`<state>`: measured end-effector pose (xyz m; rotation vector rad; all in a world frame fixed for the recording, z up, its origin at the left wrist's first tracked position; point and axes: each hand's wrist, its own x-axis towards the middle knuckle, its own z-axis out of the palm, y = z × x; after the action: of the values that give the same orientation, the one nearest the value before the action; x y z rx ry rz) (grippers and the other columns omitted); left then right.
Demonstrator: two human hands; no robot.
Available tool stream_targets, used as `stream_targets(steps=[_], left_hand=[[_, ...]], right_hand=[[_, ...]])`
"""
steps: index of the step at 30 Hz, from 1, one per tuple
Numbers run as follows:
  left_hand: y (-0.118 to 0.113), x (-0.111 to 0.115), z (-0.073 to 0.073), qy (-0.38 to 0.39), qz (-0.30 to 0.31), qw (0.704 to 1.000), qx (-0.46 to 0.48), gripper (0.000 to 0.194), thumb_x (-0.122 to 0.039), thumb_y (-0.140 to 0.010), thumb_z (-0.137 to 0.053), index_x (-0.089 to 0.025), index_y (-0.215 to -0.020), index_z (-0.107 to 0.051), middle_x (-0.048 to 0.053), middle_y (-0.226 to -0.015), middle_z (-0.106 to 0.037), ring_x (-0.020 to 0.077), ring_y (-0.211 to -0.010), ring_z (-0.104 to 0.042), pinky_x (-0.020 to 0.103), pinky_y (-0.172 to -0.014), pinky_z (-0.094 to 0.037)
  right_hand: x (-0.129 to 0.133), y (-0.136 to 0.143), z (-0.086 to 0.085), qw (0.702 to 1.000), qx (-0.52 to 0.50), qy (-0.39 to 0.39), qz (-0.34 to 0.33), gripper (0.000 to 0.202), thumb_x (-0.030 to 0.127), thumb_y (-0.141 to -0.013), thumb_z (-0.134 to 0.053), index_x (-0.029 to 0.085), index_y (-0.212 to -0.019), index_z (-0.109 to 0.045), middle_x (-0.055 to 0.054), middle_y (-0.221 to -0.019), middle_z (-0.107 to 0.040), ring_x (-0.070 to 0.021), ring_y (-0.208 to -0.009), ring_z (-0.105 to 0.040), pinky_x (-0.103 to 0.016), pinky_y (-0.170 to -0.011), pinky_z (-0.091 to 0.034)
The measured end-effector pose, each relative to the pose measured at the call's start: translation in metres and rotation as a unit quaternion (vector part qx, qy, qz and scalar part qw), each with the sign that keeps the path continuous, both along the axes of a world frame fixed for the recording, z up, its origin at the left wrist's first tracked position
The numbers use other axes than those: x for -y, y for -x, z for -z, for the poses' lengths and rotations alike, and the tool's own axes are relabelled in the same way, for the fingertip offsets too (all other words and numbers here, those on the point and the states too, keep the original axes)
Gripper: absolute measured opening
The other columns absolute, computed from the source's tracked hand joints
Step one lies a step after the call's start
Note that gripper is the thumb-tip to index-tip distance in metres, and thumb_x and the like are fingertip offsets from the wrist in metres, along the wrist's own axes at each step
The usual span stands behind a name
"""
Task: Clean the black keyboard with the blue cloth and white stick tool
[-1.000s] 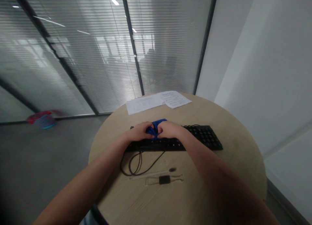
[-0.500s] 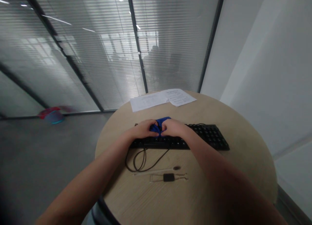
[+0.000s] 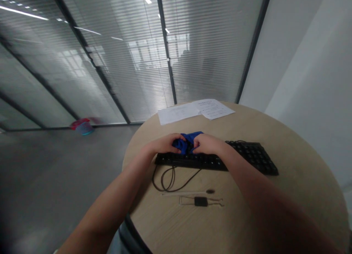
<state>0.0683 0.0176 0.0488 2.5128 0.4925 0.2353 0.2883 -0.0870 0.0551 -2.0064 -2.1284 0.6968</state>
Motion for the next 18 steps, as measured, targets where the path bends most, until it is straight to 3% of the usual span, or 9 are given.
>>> stream_targets(steps=[10,12,15,18], left_hand=[[-0.004,0.004,0.000,-0.050,-0.025,0.998,0.005,0.063,-0.042,-0.071,-0.080,-0.023,-0.127,-0.061,0.009,-0.127,-0.065,0.0277,-0.119,-0.059,0.041,-0.104,-0.045],[-0.007,0.006,0.002,-0.058,-0.022,0.998,0.014,0.055,-0.041,-0.073,-0.079,-0.023,-0.122,-0.064,0.009,-0.124,-0.066,0.0273,-0.116,-0.061,0.040,-0.102,-0.046],[-0.013,0.008,0.003,-0.081,-0.023,0.996,0.034,0.028,-0.033,-0.078,-0.075,-0.022,-0.104,-0.072,0.006,-0.110,-0.069,0.0242,-0.105,-0.064,0.036,-0.096,-0.050],[-0.013,0.003,0.003,-0.113,-0.073,0.988,0.081,0.013,-0.026,-0.083,-0.070,-0.021,-0.094,-0.074,0.005,-0.104,-0.071,0.0221,-0.100,-0.065,0.033,-0.094,-0.050]], right_hand=[[0.000,0.005,-0.008,1.000,0.019,0.000,-0.003,0.020,0.035,-0.077,-0.073,0.017,-0.085,-0.070,0.000,-0.081,-0.069,-0.0108,-0.069,-0.056,-0.023,-0.060,-0.033],[0.001,0.005,-0.009,1.000,0.020,0.000,-0.005,0.020,0.035,-0.077,-0.073,0.018,-0.085,-0.071,0.000,-0.083,-0.070,-0.0112,-0.071,-0.057,-0.023,-0.060,-0.033],[0.002,0.005,-0.008,1.000,0.015,-0.006,-0.004,0.019,0.035,-0.077,-0.073,0.018,-0.085,-0.071,-0.001,-0.083,-0.070,-0.0118,-0.073,-0.058,-0.023,-0.061,-0.034],[0.004,0.002,-0.006,1.000,-0.005,-0.023,-0.009,0.019,0.036,-0.078,-0.072,0.018,-0.085,-0.071,-0.001,-0.085,-0.070,-0.0122,-0.074,-0.058,-0.023,-0.062,-0.035]])
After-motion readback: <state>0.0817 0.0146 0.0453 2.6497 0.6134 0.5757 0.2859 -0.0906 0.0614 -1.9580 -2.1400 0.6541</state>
